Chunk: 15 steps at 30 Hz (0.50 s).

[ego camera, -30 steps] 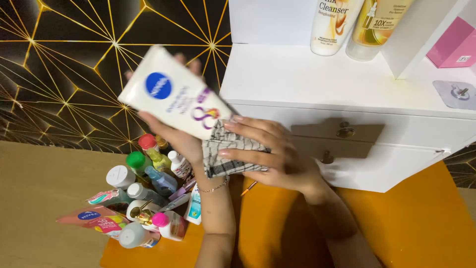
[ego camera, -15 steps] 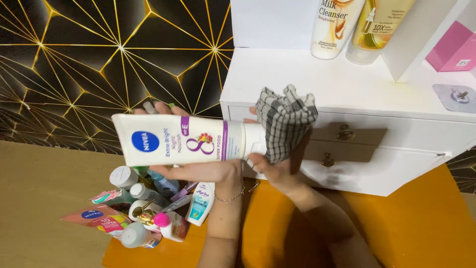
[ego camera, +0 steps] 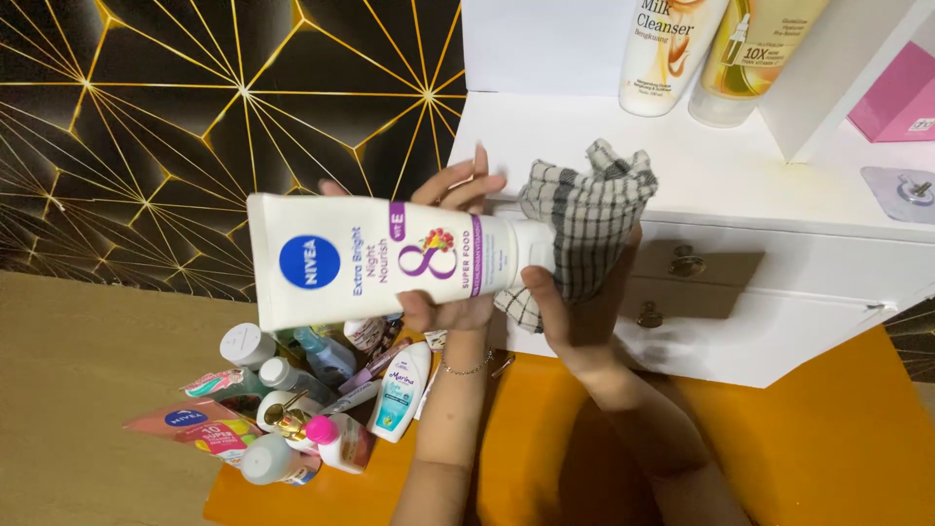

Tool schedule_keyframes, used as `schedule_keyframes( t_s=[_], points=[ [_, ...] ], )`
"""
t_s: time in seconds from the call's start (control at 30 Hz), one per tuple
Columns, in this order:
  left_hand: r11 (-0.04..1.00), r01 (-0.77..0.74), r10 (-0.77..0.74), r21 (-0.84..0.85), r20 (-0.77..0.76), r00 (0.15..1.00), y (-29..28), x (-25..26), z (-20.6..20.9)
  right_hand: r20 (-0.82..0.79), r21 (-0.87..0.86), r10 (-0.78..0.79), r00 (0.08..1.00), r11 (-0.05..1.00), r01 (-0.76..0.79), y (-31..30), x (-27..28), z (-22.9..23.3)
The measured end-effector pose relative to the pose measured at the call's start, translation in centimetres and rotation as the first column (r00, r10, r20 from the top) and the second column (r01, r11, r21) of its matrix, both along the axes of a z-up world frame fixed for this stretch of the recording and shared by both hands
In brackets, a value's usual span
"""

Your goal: Wiping down various skincare and lotion bottles with a cloth at a vanity.

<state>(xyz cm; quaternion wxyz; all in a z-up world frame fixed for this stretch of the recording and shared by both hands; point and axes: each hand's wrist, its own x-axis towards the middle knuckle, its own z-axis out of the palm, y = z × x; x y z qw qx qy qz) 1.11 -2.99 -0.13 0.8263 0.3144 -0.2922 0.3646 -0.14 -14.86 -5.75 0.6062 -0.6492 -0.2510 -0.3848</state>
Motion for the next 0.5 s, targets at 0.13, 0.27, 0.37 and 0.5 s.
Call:
schedule_keyframes(
  t_s=[0.13, 0.27, 0.37, 0.5],
  points=[
    [0.994, 0.087, -0.078, -0.072, 0.122, 0.989, 0.9, 1.7, -2.5, -0.074, 0.028, 0.049, 0.996, 0.999, -0.047, 0.3, -0.4, -0.2],
    [0.960, 0.277, -0.272, -0.037, 0.108, 0.956, 2.0, 1.5, -0.9, 0.137, -0.298, -0.200, 0.970, 0.926, 0.233, 0.0, -1.6, 3.2],
    [0.933, 0.350, -0.354, -0.079, -0.032, 0.935, 2.7, 0.9, 1.2, 0.192, -0.410, -0.061, 0.980, 0.902, 0.136, -0.6, -2.5, 6.1],
    [0.924, 0.379, -0.383, -0.056, -0.123, 0.916, 3.1, 0.8, 1.9, 0.308, -0.547, -0.065, 0.949, 0.804, 0.233, -1.0, -3.5, 7.8]
  ],
)
